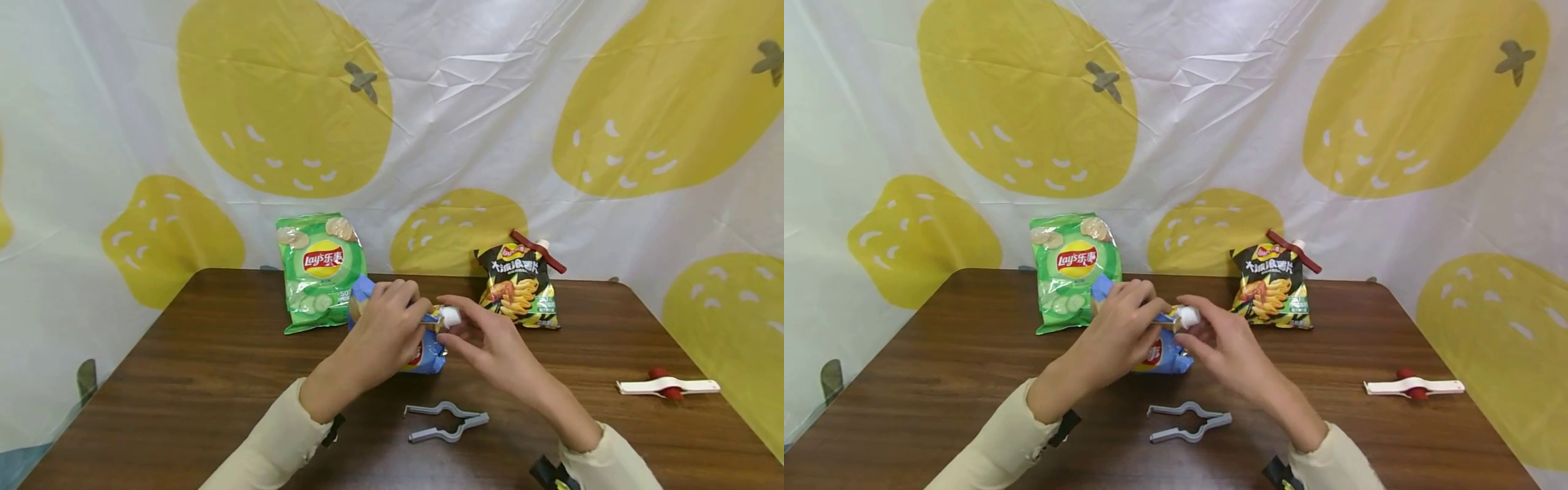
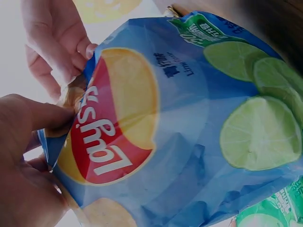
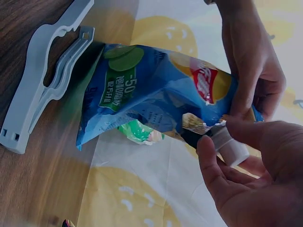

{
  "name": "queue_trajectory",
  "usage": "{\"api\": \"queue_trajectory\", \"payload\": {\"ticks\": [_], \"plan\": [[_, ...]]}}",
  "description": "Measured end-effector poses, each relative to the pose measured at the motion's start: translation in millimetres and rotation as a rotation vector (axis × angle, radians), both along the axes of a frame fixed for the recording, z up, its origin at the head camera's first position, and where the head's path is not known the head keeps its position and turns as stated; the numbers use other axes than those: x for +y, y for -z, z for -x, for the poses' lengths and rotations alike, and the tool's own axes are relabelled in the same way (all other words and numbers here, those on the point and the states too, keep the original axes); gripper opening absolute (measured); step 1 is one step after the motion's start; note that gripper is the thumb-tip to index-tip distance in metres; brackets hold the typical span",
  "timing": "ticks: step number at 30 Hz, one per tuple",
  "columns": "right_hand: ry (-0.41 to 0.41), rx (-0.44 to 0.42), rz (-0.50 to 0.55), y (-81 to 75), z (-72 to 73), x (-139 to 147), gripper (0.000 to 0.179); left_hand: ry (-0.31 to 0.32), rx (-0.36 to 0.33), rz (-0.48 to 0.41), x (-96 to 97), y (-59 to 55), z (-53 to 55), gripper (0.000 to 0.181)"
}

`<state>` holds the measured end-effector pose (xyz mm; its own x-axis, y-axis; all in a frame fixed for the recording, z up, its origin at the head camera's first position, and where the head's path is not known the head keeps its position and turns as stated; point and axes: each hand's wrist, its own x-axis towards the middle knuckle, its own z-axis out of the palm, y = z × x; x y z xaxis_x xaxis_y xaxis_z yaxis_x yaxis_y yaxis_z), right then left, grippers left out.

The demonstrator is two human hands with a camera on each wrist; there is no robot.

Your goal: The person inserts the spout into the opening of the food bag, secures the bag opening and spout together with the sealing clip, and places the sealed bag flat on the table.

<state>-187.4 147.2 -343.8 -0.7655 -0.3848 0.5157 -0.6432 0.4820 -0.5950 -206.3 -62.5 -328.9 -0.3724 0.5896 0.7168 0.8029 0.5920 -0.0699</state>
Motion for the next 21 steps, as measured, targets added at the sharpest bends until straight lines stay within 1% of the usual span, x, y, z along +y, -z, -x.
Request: {"api": "queue_trajectory", "payload": {"ticks": [5,8,11,15,18,21], "plan": [[0.065,0.112,-0.015,-0.6,0.5,0.8,0.038,-0.003,0.032,-0.039,-0.1,-1.4,-1.1,0.006],[0.085,0.137,-0.008,-0.8,0.2,0.2,0.034,-0.007,0.035,-0.077,-1.4,-2.7,-1.2,0.006],[0.103,0.135,0.024,-0.5,-1.1,-1.0,0.031,0.005,0.029,-0.123,-2.3,-4.0,-1.5,0.006],[0.117,0.108,0.075,-0.7,-4.3,-3.0,0.029,0.010,0.030,-0.145,-1.5,-4.6,-2.6,0.007],[0.097,0.061,0.108,-0.4,-6.7,-5.2,0.034,0.005,0.032,-0.144,-0.7,-4.3,-3.1,0.006],[0.087,0.045,0.138,0.3,-8.7,-8.7,0.040,0.004,0.028,-0.151,-0.2,-4.3,-3.2,0.007]]}}
